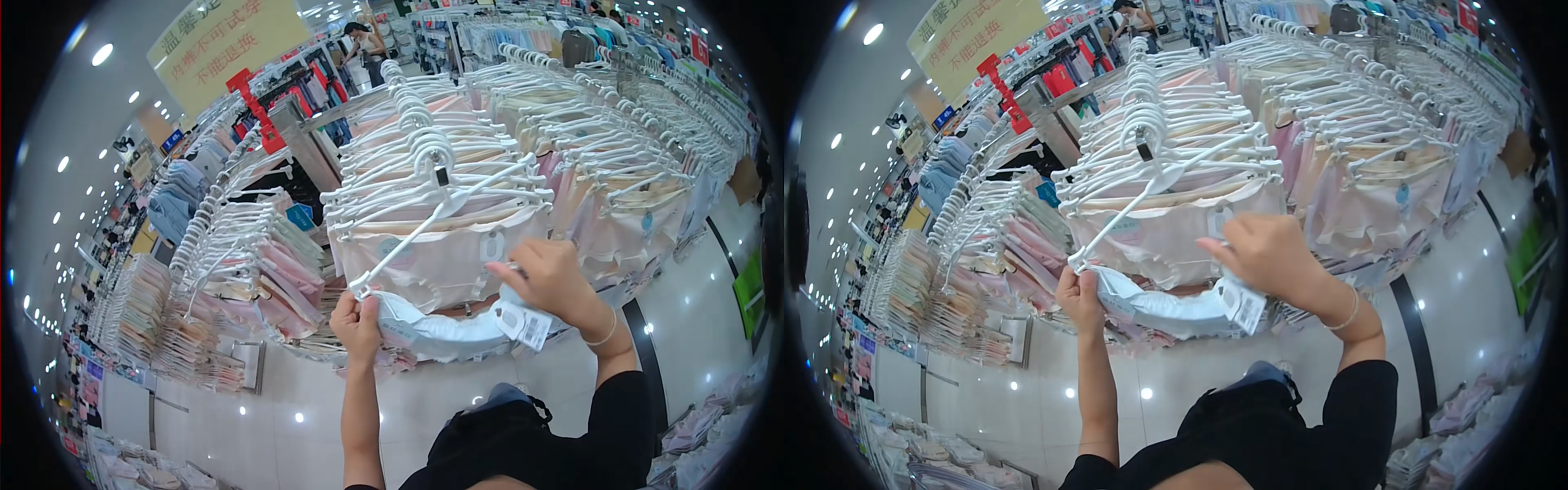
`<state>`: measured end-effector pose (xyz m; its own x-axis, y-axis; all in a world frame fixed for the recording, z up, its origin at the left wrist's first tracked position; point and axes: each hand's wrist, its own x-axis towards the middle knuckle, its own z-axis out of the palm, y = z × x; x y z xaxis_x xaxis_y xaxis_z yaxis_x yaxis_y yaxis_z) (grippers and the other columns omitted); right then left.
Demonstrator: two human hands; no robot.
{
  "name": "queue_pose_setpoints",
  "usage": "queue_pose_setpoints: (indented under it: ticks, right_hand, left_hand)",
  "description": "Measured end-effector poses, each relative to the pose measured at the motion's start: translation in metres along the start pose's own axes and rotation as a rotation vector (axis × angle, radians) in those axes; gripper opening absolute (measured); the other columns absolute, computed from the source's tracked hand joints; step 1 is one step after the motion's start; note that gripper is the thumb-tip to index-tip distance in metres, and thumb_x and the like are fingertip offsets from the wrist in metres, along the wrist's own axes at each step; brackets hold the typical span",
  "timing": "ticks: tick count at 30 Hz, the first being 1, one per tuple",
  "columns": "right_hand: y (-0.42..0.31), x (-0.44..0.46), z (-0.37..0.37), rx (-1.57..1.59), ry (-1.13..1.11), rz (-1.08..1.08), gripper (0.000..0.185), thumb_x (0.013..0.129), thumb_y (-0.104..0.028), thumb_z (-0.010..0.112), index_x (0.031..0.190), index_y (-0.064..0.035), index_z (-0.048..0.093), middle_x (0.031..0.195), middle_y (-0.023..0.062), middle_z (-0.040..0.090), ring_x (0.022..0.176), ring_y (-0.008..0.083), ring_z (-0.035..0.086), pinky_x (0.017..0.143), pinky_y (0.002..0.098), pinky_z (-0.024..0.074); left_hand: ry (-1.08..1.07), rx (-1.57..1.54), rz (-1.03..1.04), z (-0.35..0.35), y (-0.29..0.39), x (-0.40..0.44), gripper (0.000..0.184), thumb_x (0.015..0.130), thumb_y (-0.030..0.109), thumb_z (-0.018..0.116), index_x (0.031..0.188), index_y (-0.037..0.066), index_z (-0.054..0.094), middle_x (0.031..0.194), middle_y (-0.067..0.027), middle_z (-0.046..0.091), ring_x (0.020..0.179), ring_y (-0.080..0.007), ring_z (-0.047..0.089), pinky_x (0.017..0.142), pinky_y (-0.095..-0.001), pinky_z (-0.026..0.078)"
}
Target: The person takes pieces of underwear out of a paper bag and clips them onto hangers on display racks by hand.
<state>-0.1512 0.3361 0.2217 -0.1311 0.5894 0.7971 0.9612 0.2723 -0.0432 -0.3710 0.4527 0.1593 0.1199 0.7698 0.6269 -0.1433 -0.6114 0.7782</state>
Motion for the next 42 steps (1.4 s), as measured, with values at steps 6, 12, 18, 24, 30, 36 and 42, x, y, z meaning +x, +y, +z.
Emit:
queue_pose_setpoints:
  ticks: [6,12,18,24,30,36,42]
  right_hand:
    - [0.036,-0.049,-0.004,0.281,0.261,0.523,0.016,0.069,-0.015,0.059,0.064,-0.002,0.051,0.047,0.0015,0.044,0.04,0.0088,0.038,0.037,0.0225,0.0293]
    - [0.049,-0.03,-0.004,0.643,0.578,0.744,0.015,0.075,-0.015,0.054,0.077,-0.001,0.052,0.051,-0.0077,0.038,0.046,-0.0012,0.029,0.039,0.0148,0.0211]
    - [0.06,-0.003,-0.002,0.757,0.525,0.67,0.02,0.076,-0.018,0.052,0.081,0.0011,0.051,0.051,-0.0091,0.038,0.045,-0.0025,0.027,0.039,0.0139,0.0185]
    - [0.067,0.001,0.0,0.765,0.523,0.696,0.021,0.077,-0.021,0.052,0.078,0.0001,0.052,0.049,-0.0095,0.036,0.043,-0.0024,0.025,0.037,0.015,0.0166]
    - [0.068,0.002,-0.003,0.779,0.347,0.737,0.023,0.078,-0.022,0.05,0.067,-0.0018,0.051,0.048,-0.0093,0.035,0.043,-0.0019,0.025,0.037,0.016,0.0164]
    - [0.048,-0.009,0.001,0.859,0.327,0.747,0.025,0.078,-0.022,0.046,0.061,-0.0037,0.049,0.051,-0.0076,0.037,0.047,-0.0009,0.028,0.041,0.0154,0.0204]
    - [0.04,-0.029,0.033,1.029,0.393,0.784,0.026,0.08,-0.023,0.043,0.064,-0.0037,0.05,0.057,-0.0054,0.042,0.051,0.0004,0.032,0.045,0.016,0.0248]
  left_hand:
    - [0.06,-0.022,0.043,0.006,-0.006,0.002,0.019,0.076,0.018,0.05,0.072,0.0,0.049,0.058,0.0055,0.038,0.051,-0.0017,0.029,0.045,-0.0148,0.023]
    - [0.01,-0.039,-0.019,0.01,-0.016,-0.003,0.028,0.08,0.028,0.045,0.076,0.001,0.046,0.069,-0.0008,0.047,0.061,-0.0054,0.042,0.056,-0.0171,0.034]
    - [0.015,-0.06,-0.053,0.008,-0.021,0.001,0.025,0.08,0.026,0.045,0.074,0.002,0.044,0.066,0.0022,0.041,0.059,-0.0035,0.036,0.053,-0.0158,0.029]
    - [0.005,-0.068,-0.057,0.007,-0.014,0.0,0.023,0.08,0.023,0.047,0.071,0.003,0.043,0.064,0.0044,0.038,0.056,-0.0018,0.031,0.049,-0.0147,0.024]
    - [-0.007,-0.03,-0.085,0.0,-0.014,0.006,0.022,0.08,0.023,0.046,0.072,0.003,0.043,0.064,0.0038,0.04,0.056,-0.0024,0.033,0.05,-0.015,0.027]
    - [0.168,0.691,0.176,0.005,0.041,0.008,0.019,0.072,0.015,0.054,0.084,0.001,0.048,0.077,-0.0071,0.048,0.065,-0.012,0.043,0.052,-0.0208,0.033]
    - [-0.122,0.976,0.792,0.038,0.106,0.012,0.029,0.068,0.011,0.054,0.095,0.004,0.048,0.099,-0.0122,0.046,0.093,-0.0275,0.042,0.074,-0.0347,0.034]
